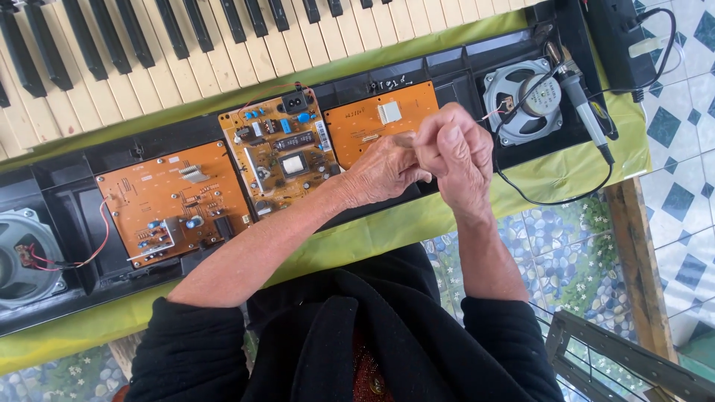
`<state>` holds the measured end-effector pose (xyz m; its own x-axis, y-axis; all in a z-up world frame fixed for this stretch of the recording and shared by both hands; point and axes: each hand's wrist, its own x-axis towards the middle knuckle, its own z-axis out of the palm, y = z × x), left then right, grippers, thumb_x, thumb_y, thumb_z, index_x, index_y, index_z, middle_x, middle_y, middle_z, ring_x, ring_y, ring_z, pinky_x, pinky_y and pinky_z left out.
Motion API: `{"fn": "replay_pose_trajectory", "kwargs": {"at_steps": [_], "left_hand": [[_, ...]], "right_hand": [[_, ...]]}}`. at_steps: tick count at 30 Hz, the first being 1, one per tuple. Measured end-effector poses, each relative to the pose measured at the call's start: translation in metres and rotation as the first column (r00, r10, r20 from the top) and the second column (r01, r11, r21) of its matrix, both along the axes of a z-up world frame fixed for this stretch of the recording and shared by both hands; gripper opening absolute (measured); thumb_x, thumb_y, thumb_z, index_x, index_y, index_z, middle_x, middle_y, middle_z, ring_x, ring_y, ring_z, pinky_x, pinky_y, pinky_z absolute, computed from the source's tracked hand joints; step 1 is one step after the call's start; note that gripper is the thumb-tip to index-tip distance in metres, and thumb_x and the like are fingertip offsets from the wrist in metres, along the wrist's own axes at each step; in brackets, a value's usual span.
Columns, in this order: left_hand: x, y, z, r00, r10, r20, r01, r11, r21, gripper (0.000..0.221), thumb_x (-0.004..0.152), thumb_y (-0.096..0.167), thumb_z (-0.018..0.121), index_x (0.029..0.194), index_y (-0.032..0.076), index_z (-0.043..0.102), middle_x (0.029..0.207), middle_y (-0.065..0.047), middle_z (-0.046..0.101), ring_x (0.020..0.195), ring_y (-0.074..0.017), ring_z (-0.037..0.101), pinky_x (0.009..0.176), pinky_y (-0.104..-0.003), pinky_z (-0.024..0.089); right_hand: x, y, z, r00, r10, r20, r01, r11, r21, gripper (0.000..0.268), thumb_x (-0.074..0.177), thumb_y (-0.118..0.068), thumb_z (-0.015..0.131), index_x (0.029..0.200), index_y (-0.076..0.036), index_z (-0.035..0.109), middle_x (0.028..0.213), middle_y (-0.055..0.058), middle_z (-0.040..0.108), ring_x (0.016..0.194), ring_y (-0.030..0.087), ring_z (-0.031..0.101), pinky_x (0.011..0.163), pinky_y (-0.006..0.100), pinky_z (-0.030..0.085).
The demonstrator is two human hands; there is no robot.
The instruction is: Repairing an electronic keyboard by unscrewing circuit boards and soldering electrical components.
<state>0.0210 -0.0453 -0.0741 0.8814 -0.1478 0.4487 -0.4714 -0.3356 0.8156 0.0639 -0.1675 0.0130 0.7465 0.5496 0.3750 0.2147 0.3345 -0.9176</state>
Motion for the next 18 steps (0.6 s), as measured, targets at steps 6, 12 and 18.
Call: {"fn": "replay_pose_trajectory", "kwargs": {"at_steps": [6,12,18], "left_hand": [[0.013,-0.009,-0.037,0.996,0.090,-0.015,-0.090,0.995,0.034,0.024,0.081,0.017,0.078,0.074,0.014,0.055,0.072,-0.001,0.055,0.073,-0.0316,0.064,0.059,-0.044,0.056],[0.001,-0.001,0.018,0.997,0.076,0.011,-0.077,0.997,0.019,0.022,0.088,0.022,0.079,0.080,0.013,0.060,0.076,-0.004,0.060,0.077,-0.0330,0.066,0.063,-0.044,0.057],[0.000,0.001,0.019,0.999,0.021,-0.048,-0.023,0.999,-0.047,0.018,0.090,0.021,0.076,0.079,0.017,0.063,0.076,-0.002,0.061,0.080,-0.0311,0.066,0.066,-0.040,0.057]], "right_hand": [[-0.009,-0.006,0.023,0.933,-0.121,0.339,0.216,0.942,-0.259,0.036,0.108,-0.036,0.055,0.109,-0.001,0.061,0.084,0.011,0.061,0.070,0.013,0.050,0.065,0.030,0.045],[-0.014,-0.018,0.037,0.769,-0.187,0.611,0.475,0.807,-0.351,0.014,0.105,-0.012,0.071,0.117,-0.006,0.074,0.096,0.004,0.046,0.074,0.018,0.048,0.072,0.034,0.048],[-0.015,-0.025,0.037,0.753,-0.093,0.651,0.429,0.820,-0.379,0.032,0.103,-0.012,0.070,0.133,-0.003,0.068,0.109,0.010,0.068,0.087,0.029,0.064,0.080,0.039,0.055]]}}
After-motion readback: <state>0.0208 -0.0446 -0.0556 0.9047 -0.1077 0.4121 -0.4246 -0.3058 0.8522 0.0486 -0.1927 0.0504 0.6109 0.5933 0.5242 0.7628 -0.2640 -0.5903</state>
